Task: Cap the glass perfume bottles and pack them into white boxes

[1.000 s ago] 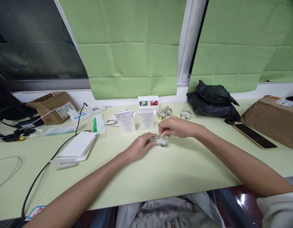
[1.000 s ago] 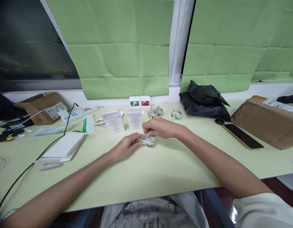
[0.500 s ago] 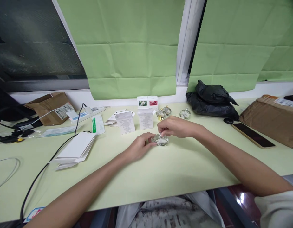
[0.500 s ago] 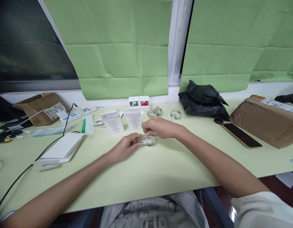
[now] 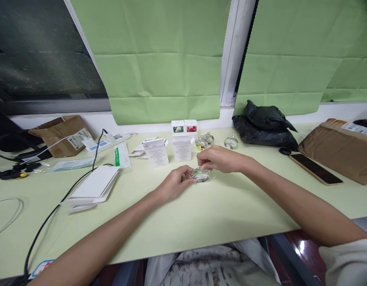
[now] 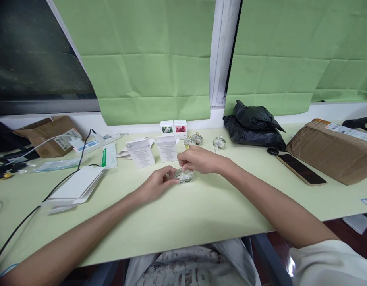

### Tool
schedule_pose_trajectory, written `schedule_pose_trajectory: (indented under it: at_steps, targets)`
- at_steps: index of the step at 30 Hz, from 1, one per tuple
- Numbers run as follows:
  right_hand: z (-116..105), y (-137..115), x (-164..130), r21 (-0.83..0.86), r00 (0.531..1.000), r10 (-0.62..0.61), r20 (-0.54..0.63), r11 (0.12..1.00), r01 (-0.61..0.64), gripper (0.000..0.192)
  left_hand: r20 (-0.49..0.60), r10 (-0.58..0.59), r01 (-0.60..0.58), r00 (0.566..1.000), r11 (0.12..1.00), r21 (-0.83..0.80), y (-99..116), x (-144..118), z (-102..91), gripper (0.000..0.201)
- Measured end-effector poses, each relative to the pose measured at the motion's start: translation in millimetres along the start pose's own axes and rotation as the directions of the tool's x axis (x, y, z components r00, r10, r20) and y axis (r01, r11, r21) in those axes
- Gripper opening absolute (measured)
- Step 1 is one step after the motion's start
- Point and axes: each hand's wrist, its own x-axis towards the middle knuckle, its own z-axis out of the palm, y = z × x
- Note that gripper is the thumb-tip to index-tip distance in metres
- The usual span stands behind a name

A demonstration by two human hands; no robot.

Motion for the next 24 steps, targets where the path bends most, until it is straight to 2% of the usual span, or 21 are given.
schedule_pose_trajectory:
  at_steps: [5,10,15,24]
  targets:
    - [0,0,0,-0.017,1.0,0.001,-0.031,1.0,-0.002,0.013,-0.001,-0.003,0.003,1.0,1.0,0.004,2,0,0.0,0.029]
    - [-7,3,3,-0.01,0.997,-0.067,0.031,0.998,0.067,0.009,0.009,-0.003,0.003,1.0,1.0,0.015,4,-1,-0.6,0.033]
    - [-15,-2,5,-0.096,0.992,-0.088,0.086,0.991,0.096,0.011,0.018,0.006,-0.006,1.0,1.0,0.022,3,0,-0.1,0.028]
    - [-14,-5,10,-0.217,0.985,-0.122,0.126,0.965,0.147,0.016,0.004,0.013,-0.013,1.0,0.999,0.038,2,-1,0.2,0.028]
